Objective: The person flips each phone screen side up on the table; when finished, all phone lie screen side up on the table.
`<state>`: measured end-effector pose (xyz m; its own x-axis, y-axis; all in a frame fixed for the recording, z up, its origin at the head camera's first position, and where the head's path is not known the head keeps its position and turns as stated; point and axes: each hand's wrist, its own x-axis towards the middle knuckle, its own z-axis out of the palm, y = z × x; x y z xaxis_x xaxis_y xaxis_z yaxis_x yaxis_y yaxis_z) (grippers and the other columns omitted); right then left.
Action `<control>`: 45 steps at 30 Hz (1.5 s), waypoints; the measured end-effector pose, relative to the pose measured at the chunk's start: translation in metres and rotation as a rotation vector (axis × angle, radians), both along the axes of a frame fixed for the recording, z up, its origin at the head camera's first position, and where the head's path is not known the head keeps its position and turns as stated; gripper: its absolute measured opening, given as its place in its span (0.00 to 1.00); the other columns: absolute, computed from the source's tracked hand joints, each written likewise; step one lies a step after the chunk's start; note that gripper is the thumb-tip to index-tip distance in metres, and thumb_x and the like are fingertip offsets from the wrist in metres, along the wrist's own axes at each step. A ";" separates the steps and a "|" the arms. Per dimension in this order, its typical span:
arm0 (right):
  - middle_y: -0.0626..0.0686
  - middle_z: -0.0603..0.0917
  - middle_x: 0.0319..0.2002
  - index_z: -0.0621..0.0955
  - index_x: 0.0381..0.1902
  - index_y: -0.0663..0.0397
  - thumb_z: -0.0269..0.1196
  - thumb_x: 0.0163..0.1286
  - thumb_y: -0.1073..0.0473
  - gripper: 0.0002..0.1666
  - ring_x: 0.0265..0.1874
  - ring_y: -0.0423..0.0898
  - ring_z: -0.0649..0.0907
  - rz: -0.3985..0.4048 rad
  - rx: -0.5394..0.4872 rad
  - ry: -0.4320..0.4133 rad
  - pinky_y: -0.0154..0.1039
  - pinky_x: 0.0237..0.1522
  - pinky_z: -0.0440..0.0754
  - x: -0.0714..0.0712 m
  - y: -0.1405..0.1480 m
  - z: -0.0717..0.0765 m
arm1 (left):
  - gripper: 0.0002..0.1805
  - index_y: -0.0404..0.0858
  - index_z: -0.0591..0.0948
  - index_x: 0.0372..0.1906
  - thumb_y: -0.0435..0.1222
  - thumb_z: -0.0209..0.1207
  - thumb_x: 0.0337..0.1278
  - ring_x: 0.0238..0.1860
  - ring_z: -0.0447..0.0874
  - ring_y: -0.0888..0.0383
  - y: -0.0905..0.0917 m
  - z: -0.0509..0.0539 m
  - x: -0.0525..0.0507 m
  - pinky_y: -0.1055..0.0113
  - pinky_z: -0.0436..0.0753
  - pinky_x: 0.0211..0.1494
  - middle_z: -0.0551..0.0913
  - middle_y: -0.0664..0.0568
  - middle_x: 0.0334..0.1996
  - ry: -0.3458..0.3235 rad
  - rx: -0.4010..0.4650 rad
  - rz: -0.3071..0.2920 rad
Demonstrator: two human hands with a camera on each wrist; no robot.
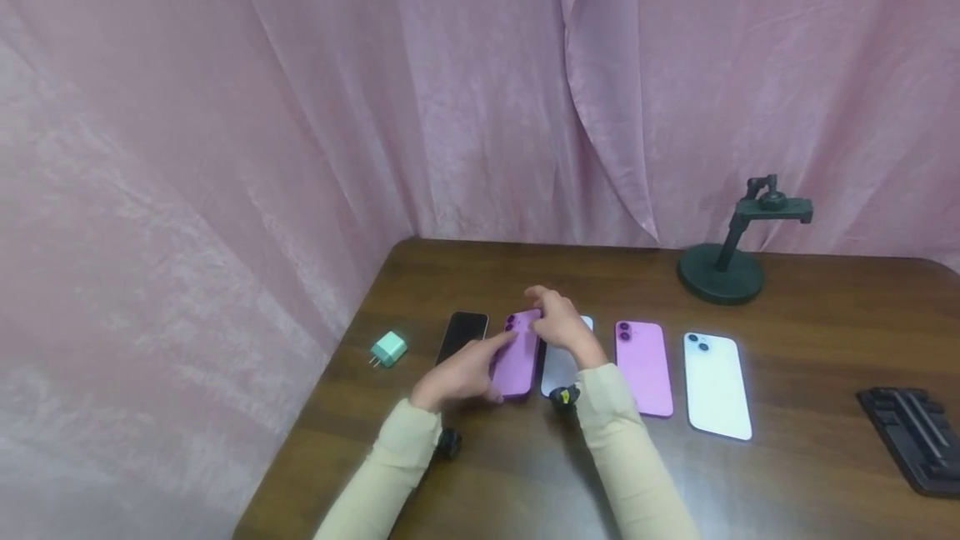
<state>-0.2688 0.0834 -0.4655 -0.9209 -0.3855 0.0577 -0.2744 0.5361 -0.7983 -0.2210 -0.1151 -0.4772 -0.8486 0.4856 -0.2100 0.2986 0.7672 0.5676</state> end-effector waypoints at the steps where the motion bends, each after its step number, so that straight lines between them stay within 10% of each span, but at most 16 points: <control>1: 0.78 0.77 0.56 0.71 0.64 0.76 0.59 0.62 0.75 0.30 0.56 0.71 0.79 0.000 -0.002 0.004 0.60 0.54 0.80 0.000 0.000 0.001 | 0.57 0.43 0.61 0.79 0.29 0.79 0.41 0.63 0.73 0.47 0.001 0.000 0.000 0.53 0.78 0.63 0.74 0.44 0.68 0.002 0.004 0.000; 25: 0.74 0.81 0.51 0.70 0.65 0.75 0.59 0.59 0.77 0.33 0.49 0.66 0.82 -0.003 0.023 0.041 0.55 0.47 0.83 0.011 0.001 0.020 | 0.56 0.39 0.54 0.79 0.51 0.72 0.53 0.52 0.81 0.55 0.006 -0.004 0.001 0.66 0.83 0.44 0.75 0.42 0.62 -0.124 0.248 0.023; 35: 0.77 0.75 0.60 0.68 0.67 0.72 0.58 0.63 0.78 0.33 0.55 0.71 0.80 -0.002 -0.043 -0.019 0.61 0.53 0.80 0.013 -0.002 0.025 | 0.53 0.39 0.56 0.78 0.45 0.73 0.53 0.72 0.66 0.48 -0.002 -0.006 -0.003 0.55 0.73 0.68 0.65 0.43 0.74 -0.205 0.412 0.044; 45: 0.76 0.76 0.59 0.67 0.68 0.74 0.59 0.62 0.78 0.34 0.57 0.70 0.79 0.003 -0.074 -0.031 0.59 0.54 0.80 0.009 -0.001 0.021 | 0.50 0.40 0.58 0.77 0.39 0.74 0.53 0.70 0.70 0.52 -0.007 -0.004 -0.008 0.56 0.73 0.68 0.69 0.46 0.71 -0.241 0.484 0.025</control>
<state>-0.2596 0.0828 -0.4449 -0.9215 -0.3842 0.0573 -0.2502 0.4744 -0.8440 -0.2291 -0.1224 -0.4814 -0.8164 0.5556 -0.1576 0.1010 0.4061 0.9083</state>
